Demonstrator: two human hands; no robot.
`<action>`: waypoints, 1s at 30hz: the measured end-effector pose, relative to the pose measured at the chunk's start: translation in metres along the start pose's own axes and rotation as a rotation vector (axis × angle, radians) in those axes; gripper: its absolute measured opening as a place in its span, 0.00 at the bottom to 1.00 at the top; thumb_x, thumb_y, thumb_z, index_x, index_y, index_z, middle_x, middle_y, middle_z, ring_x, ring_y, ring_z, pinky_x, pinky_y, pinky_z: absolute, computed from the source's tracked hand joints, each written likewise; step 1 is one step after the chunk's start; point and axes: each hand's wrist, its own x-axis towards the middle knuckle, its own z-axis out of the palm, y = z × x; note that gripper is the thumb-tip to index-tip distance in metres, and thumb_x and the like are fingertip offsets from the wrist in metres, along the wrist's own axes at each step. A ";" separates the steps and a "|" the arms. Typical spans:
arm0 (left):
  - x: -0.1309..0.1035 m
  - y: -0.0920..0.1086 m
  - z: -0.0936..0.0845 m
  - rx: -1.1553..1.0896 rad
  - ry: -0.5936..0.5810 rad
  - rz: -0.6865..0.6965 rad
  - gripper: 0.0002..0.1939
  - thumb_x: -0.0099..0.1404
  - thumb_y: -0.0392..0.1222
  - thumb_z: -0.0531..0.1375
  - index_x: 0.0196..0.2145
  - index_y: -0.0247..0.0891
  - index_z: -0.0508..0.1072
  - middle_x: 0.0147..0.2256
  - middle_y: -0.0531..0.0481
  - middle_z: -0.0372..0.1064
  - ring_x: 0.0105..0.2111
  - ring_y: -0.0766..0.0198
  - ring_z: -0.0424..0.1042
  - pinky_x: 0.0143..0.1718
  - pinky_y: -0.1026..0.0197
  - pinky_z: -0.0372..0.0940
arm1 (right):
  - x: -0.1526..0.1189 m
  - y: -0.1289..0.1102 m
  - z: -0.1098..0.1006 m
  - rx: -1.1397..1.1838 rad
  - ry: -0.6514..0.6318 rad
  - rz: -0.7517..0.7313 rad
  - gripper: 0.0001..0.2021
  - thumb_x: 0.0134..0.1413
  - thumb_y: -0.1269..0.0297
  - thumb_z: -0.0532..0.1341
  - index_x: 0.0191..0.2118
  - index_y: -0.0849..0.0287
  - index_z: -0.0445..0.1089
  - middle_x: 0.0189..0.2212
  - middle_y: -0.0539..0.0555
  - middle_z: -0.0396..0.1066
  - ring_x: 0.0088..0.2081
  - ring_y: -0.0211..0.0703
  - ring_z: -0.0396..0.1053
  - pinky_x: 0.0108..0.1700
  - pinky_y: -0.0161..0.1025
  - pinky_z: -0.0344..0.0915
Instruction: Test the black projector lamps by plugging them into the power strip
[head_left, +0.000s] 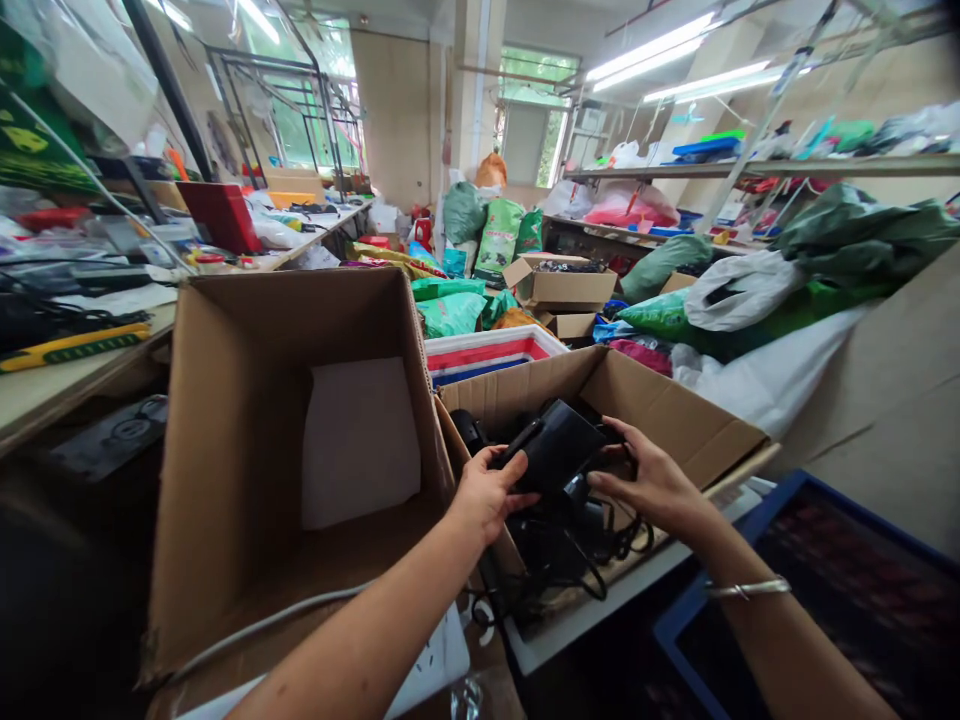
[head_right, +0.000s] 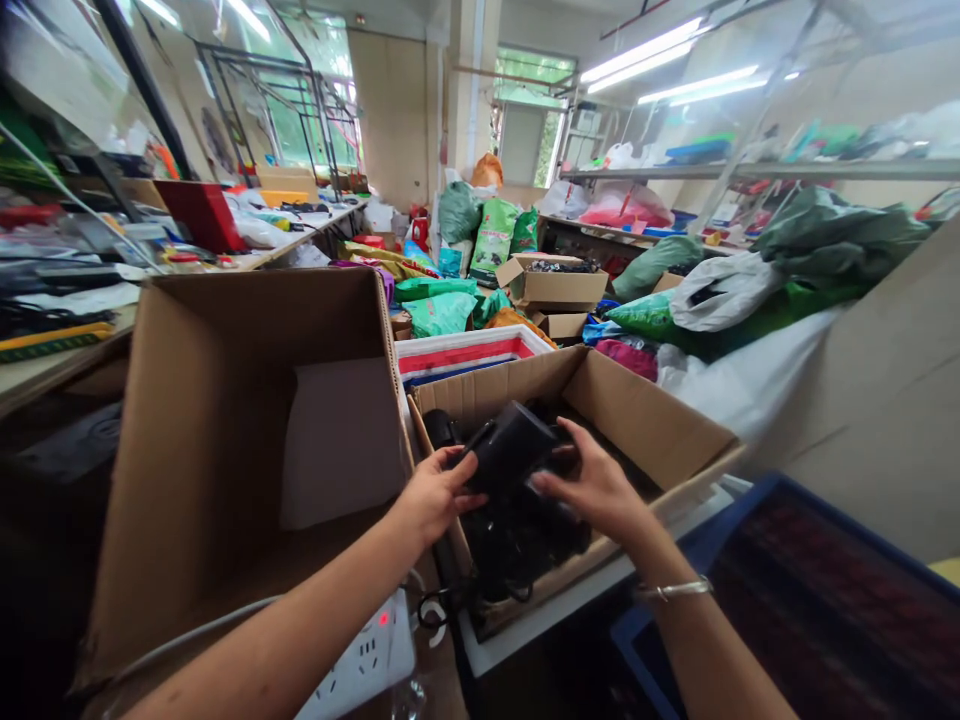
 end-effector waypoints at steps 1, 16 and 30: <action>-0.002 0.000 0.002 0.001 0.019 0.006 0.09 0.62 0.33 0.60 0.36 0.35 0.61 0.27 0.53 0.65 0.22 0.69 0.68 0.21 0.66 0.70 | -0.005 0.002 0.006 0.063 -0.037 0.045 0.54 0.31 0.51 0.71 0.63 0.63 0.44 0.36 0.57 0.71 0.36 0.50 0.71 0.39 0.46 0.69; -0.012 -0.009 0.012 0.143 0.045 -0.079 0.09 0.66 0.40 0.54 0.30 0.36 0.59 0.21 0.55 0.63 0.15 0.68 0.67 0.16 0.65 0.66 | -0.010 0.008 0.013 0.409 -0.398 0.088 0.51 0.33 0.67 0.70 0.63 0.58 0.42 0.45 0.55 0.69 0.44 0.46 0.69 0.45 0.39 0.66; -0.011 0.043 -0.012 0.384 -0.161 0.120 0.23 0.51 0.58 0.65 0.28 0.36 0.62 0.23 0.55 0.64 0.21 0.69 0.68 0.19 0.69 0.64 | 0.018 -0.020 -0.043 -0.298 0.429 -0.179 0.14 0.47 0.51 0.61 0.29 0.59 0.70 0.25 0.54 0.71 0.24 0.41 0.68 0.25 0.36 0.63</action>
